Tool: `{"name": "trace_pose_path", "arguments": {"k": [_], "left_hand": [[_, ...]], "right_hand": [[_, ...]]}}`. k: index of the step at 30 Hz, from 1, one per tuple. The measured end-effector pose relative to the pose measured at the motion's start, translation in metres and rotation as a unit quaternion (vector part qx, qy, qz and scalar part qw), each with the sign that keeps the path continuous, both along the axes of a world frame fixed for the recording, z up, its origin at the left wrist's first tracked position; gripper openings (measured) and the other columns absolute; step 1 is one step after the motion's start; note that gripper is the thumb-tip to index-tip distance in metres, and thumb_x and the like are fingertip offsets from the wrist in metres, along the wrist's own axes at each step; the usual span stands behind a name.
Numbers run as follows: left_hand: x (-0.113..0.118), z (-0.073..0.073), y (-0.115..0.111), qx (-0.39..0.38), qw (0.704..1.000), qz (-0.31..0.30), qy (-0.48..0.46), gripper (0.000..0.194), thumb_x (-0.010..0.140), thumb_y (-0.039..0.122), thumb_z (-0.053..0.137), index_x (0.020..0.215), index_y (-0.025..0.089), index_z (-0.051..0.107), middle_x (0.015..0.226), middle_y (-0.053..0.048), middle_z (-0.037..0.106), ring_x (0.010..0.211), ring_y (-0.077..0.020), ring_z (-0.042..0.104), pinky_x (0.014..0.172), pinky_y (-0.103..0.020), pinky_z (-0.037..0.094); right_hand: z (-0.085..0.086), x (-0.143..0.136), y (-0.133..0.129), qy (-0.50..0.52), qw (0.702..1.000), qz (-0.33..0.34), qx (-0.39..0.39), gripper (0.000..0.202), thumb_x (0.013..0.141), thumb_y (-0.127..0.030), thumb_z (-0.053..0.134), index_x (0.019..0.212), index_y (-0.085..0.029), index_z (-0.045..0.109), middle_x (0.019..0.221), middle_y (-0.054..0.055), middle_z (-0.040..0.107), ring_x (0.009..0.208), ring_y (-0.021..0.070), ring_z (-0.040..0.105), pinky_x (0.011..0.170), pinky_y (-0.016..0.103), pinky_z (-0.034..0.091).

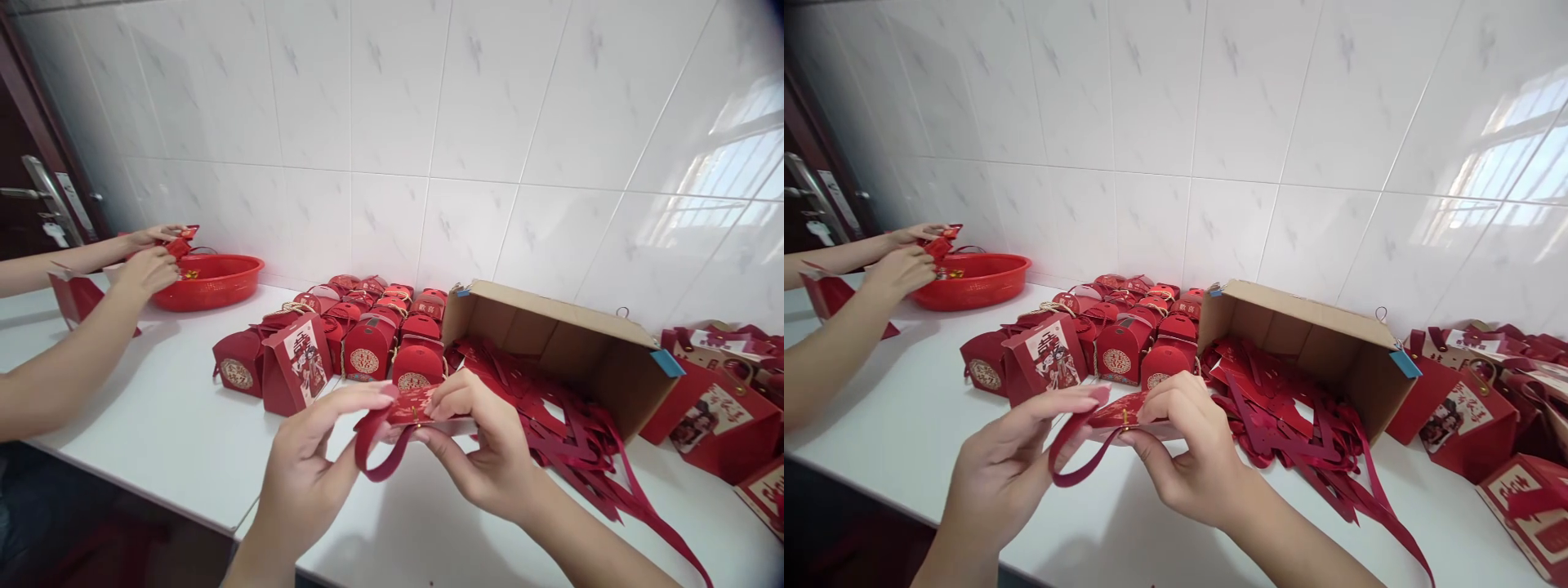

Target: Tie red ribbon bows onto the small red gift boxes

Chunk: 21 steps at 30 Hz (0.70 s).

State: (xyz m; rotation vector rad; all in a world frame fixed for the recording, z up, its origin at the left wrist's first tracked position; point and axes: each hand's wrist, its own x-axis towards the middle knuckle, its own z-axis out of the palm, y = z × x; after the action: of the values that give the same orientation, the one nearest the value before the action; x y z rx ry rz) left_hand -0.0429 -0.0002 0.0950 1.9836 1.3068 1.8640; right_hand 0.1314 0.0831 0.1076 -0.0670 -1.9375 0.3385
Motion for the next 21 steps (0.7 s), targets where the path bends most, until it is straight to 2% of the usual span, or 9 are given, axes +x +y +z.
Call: {"name": "trace_pose_path", "arguments": {"k": [3,7,12,16,21], "left_hand": [[0.003,0.000,0.003,0.023,0.999,0.000,0.023,0.028,0.081,0.008,0.063,0.097,0.030,0.069,0.103,0.001,0.069,0.099,-0.0136,0.065,0.086,-0.022,0.053],[0.011,0.001,0.004,0.006,1.000,-0.004,-0.017,0.027,0.083,0.011,0.061,0.098,0.031,0.070,0.096,0.003,0.072,0.089,-0.0129,0.068,0.078,-0.021,0.057],[0.018,0.001,0.005,0.007,0.995,0.056,-0.088,0.024,0.080,0.014,0.066,0.093,0.033,0.073,0.089,0.006,0.074,0.079,-0.0109,0.069,0.072,-0.016,0.056],[0.023,0.002,0.004,-0.034,0.993,0.013,-0.111,0.020,0.081,0.018,0.066,0.092,0.033,0.074,0.087,0.005,0.074,0.075,-0.0111,0.069,0.067,-0.016,0.057],[0.023,0.002,0.003,-0.087,0.991,-0.013,-0.102,0.012,0.082,0.023,0.065,0.089,0.026,0.075,0.088,-0.001,0.074,0.081,-0.0134,0.069,0.070,-0.017,0.055]], "right_hand": [[0.002,0.000,-0.001,-0.003,1.000,0.004,0.000,0.019,0.078,-0.007,0.064,0.086,-0.018,0.051,0.077,0.004,0.060,0.069,0.0142,0.056,0.066,0.031,0.048],[0.002,0.001,-0.002,0.000,1.000,0.004,0.001,0.019,0.078,-0.007,0.064,0.086,-0.018,0.051,0.076,0.004,0.059,0.069,0.0142,0.055,0.066,0.031,0.047],[0.002,0.000,-0.003,0.004,1.000,0.004,0.004,0.018,0.078,-0.008,0.064,0.084,-0.018,0.051,0.076,0.004,0.058,0.068,0.0141,0.054,0.068,0.032,0.048],[0.002,0.000,-0.004,-0.003,1.000,0.011,-0.005,0.018,0.078,-0.008,0.064,0.085,-0.018,0.050,0.076,0.004,0.058,0.069,0.0143,0.055,0.068,0.032,0.048],[0.001,0.001,-0.004,-0.012,1.000,0.013,-0.016,0.017,0.079,-0.010,0.064,0.085,-0.019,0.051,0.075,0.004,0.059,0.068,0.0149,0.055,0.068,0.033,0.047]]}}
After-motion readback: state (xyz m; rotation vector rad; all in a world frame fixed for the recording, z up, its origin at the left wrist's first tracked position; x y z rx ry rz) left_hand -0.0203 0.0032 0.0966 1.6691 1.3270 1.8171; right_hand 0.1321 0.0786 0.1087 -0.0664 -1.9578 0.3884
